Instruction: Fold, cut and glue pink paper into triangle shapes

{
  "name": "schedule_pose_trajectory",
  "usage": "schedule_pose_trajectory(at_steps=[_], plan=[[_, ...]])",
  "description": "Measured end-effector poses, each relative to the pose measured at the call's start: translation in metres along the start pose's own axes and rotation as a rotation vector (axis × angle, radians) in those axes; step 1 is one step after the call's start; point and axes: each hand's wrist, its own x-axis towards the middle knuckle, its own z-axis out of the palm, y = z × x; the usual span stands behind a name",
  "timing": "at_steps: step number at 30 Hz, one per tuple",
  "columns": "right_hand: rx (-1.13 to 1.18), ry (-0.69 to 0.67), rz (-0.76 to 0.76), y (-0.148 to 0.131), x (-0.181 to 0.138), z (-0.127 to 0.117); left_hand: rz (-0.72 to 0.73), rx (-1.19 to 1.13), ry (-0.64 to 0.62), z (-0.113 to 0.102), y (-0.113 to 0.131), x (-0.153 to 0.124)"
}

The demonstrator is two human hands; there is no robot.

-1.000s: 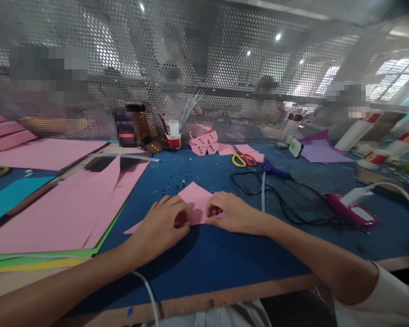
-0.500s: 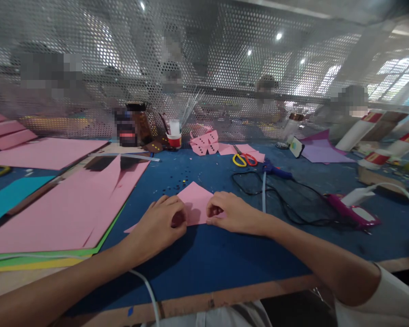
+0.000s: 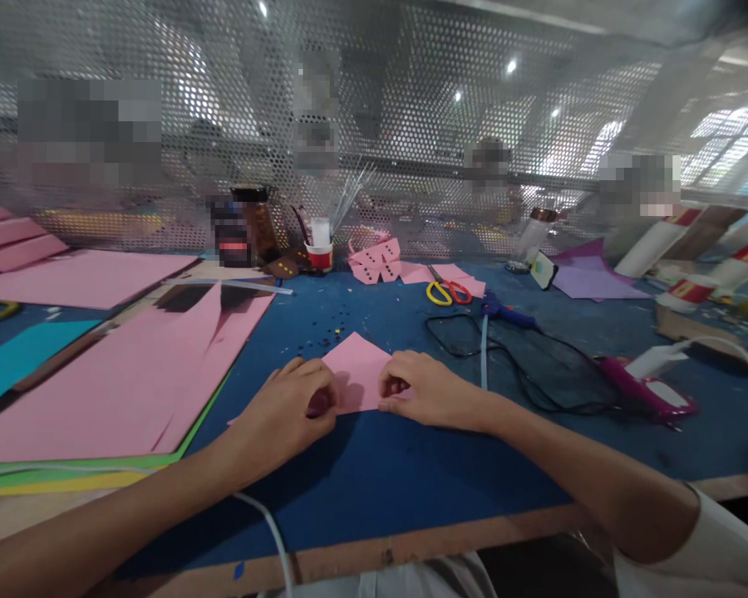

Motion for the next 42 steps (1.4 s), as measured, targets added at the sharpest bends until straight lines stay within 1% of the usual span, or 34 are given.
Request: schedule_pose_trajectory(at_steps=[15,23,29,35,42], plan=[[0.012,-0.005,0.011,0.0,0.0,0.0,-0.014,0.005,-0.026,-0.007,-0.007,-0.008],[0.016,-0.001,0.011,0.0,0.0,0.001,-0.029,0.008,-0.033,-0.012,-0.006,-0.011],[0.014,0.002,0.006,0.001,0.001,0.001,-0.021,-0.003,-0.036,-0.013,-0.009,-0.012],[0.017,-0.006,0.011,-0.001,0.0,0.0,-0.032,-0.002,-0.022,-0.012,-0.011,-0.014],[0.022,-0.007,0.017,-0.002,0.001,-0.001,-0.008,0.007,0.003,-0.012,-0.018,-0.018]])
